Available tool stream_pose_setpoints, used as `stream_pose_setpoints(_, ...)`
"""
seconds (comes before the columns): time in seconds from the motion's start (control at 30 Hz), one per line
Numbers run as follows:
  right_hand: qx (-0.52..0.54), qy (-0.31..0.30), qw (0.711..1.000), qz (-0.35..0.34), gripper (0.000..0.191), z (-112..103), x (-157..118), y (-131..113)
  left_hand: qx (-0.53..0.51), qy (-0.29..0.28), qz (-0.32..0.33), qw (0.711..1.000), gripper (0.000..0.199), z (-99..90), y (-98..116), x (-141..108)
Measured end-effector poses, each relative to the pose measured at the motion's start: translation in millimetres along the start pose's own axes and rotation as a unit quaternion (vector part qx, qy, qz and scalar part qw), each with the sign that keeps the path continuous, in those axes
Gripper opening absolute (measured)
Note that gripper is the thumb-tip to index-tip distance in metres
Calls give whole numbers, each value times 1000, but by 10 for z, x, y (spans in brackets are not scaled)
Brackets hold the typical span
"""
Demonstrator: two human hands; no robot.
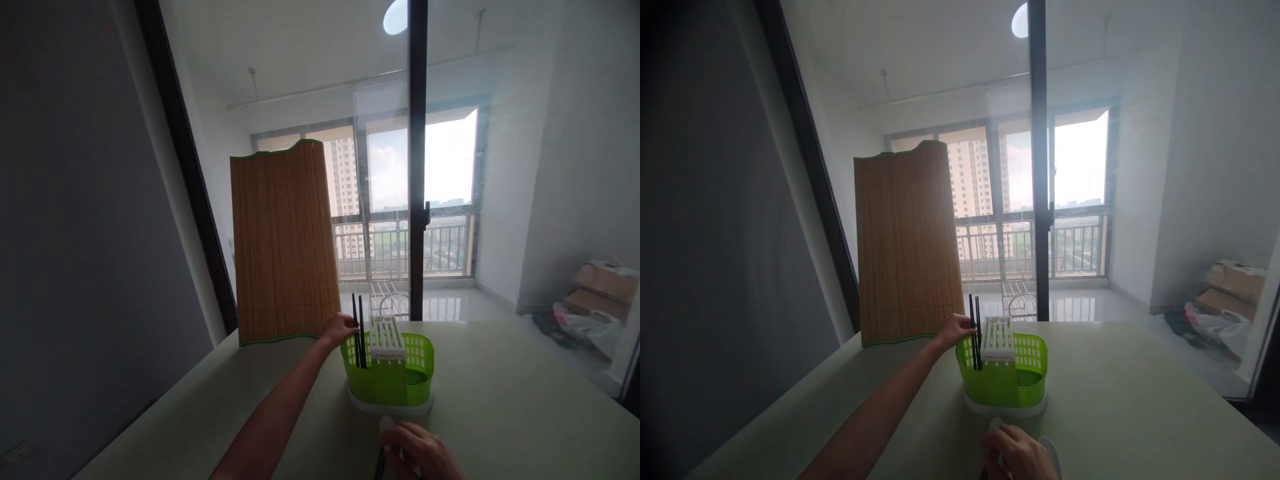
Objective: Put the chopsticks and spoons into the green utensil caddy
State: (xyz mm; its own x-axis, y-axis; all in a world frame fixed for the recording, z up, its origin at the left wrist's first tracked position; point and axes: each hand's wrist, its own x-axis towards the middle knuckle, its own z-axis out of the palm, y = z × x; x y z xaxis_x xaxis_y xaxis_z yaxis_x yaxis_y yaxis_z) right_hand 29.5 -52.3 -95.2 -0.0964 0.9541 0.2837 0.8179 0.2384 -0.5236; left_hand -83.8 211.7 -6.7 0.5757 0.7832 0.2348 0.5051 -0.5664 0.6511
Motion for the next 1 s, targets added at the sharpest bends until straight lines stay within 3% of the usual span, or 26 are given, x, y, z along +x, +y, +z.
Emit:
stream_pose_setpoints(0.23, 15, -22, 999, 27, 30, 75, 27, -12, 9, -7, -7, 1000, 32, 27, 43, -53)
stream_pose_setpoints(0.37, 42, -7, 999, 29, 29, 26, -19, -116, 13, 28, -3, 1000, 45, -95, 102, -191)
stream_pose_setpoints(0.47, 48, 17, 998, 28, 30, -6, -55, -153, 26, 82, 0, 996, 46, -226, 153, -430)
stream_pose_setpoints(0.57, 44, 32, 998, 42, 32, 18, -75, -133, 52, 120, 9, 991, 38, -253, 186, -860)
stream_pose_setpoints(0.67, 49, 42, 996, 61, 34, 54, -93, -111, 99, 94, 9, 991, 25, -98, 199, -1437)
stream_pose_setpoints(0.8, 50, 49, 995, 74, 39, 0, -49, -179, 140, -32, -35, 989, 19, 288, 244, -2142)
stream_pose_setpoints(0.9, 39, 66, 995, 62, 51, -134, 120, -322, 149, -107, -72, 980, 27, 571, 289, -2423)
stream_pose_setpoints(1.0, 46, 59, 996, 42, 52, -291, 334, -484, 167, -143, -99, 970, 37, 775, 281, -2493)
